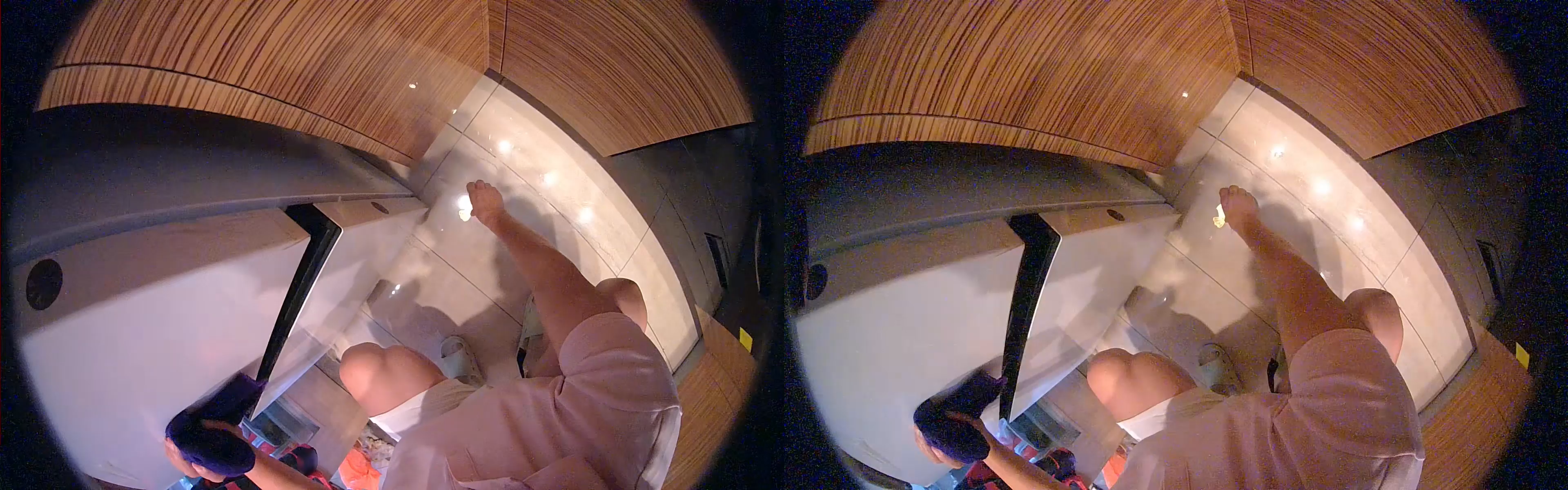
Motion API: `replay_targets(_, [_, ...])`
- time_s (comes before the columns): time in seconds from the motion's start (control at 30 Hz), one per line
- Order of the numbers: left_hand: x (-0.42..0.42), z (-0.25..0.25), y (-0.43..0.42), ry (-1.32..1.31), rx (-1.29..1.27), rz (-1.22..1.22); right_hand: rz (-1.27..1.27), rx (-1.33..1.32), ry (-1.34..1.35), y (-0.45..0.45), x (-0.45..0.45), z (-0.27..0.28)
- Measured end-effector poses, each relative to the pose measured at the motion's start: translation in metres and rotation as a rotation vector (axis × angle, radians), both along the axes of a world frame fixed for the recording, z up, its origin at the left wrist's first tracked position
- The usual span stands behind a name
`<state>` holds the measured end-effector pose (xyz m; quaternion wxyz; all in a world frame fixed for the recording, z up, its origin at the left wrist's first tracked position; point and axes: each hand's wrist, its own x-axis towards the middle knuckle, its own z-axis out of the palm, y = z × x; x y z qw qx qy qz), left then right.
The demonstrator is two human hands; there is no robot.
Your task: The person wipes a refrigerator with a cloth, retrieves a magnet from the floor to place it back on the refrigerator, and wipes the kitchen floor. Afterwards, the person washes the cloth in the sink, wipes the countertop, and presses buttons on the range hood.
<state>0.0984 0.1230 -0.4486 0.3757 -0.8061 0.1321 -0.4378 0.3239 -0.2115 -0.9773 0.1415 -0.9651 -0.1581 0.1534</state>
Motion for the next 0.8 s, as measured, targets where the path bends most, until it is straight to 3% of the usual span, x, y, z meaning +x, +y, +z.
replay_targets(0.13, [0.000,-0.001,0.001,0.008,-0.052,-0.037,0.063,0.046,0.022,-0.001,0.000,0.005])
replay_targets(0.33, [-0.003,0.000,0.004,0.018,-0.056,-0.068,0.275,-0.122,0.172,-0.005,0.019,0.019])
replay_targets(0.8, [0.000,-0.003,-0.004,-0.008,-0.051,-0.005,0.113,-0.046,0.023,-0.005,-0.006,0.000])
